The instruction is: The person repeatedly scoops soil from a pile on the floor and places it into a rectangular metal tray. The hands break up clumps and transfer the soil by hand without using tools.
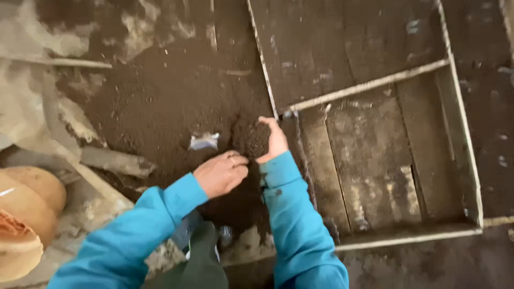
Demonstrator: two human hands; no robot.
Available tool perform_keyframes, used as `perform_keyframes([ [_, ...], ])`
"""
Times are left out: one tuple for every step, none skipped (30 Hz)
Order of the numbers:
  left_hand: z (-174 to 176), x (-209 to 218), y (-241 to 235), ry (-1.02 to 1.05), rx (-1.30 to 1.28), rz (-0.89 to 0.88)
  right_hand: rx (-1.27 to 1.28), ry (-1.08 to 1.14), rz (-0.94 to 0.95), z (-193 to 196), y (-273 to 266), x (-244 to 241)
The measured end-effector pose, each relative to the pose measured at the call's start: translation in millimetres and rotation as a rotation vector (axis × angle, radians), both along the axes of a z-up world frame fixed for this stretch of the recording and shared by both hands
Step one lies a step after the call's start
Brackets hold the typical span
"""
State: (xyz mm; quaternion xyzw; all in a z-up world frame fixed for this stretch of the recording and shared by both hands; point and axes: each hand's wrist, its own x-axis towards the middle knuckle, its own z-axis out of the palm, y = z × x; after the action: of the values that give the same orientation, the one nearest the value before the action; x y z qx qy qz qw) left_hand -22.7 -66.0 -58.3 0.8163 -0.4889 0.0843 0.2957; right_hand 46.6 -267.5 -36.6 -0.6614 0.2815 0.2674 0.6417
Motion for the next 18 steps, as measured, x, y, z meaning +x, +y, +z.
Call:
perform_keyframes([
  [-13,-9,0,0.015,0.0,-0.005,0.0,0.015,-0.005,34,19,-22],
  [-24,-5,0,-0.031,0.046,-0.01,0.09,-0.151,-0.109,70,37,-32],
  [-35,-1,-1,-0.078,0.091,-0.014,0.18,-0.318,-0.212,108,56,-43],
  [-43,-3,-1,-0.078,0.089,-0.012,0.178,-0.318,-0.21,97,45,-57],
  [-53,-5,0,-0.045,0.1,0.043,-0.092,-0.541,-0.117,86,35,-70],
  [-62,-4,1,-0.014,0.111,0.099,-0.364,-0.759,-0.017,75,25,-81],
  [-49,-5,-1,-0.016,0.109,0.102,-0.365,-0.762,-0.014,76,26,-91],
  [-36,-5,-3,-0.021,0.094,0.101,-0.326,-0.719,0.156,76,28,-101],
  [-23,-6,-5,-0.027,0.079,0.1,-0.286,-0.673,0.324,76,29,-111],
  [5,-10,-2,-0.019,0.079,0.096,-0.286,-0.664,0.321,61,22,-120],
  [33,-13,1,0.387,-0.058,0.061,-0.079,-0.697,0.307,47,16,-129],
  [61,-12,4,0.785,-0.197,0.028,0.128,-0.732,0.293,32,9,-135],
  [40,-22,0,0.785,-0.196,0.028,0.129,-0.732,0.292,33,7,-137],
  [18,-31,-4,1.004,-0.22,0.076,0.09,-0.789,0.325,33,5,-138],
  [-4,-41,-6,1.222,-0.245,0.126,0.051,-0.846,0.358,34,3,-140],
  [-9,-43,-4,1.218,-0.25,0.132,0.054,-0.85,0.365,20,-4,-141],
  [-16,-45,-1,1.298,-0.253,0.191,-0.094,-0.678,0.322,5,-11,-141],
  [-22,-49,2,1.383,-0.25,0.248,-0.239,-0.499,0.271,-10,-18,-143],
])
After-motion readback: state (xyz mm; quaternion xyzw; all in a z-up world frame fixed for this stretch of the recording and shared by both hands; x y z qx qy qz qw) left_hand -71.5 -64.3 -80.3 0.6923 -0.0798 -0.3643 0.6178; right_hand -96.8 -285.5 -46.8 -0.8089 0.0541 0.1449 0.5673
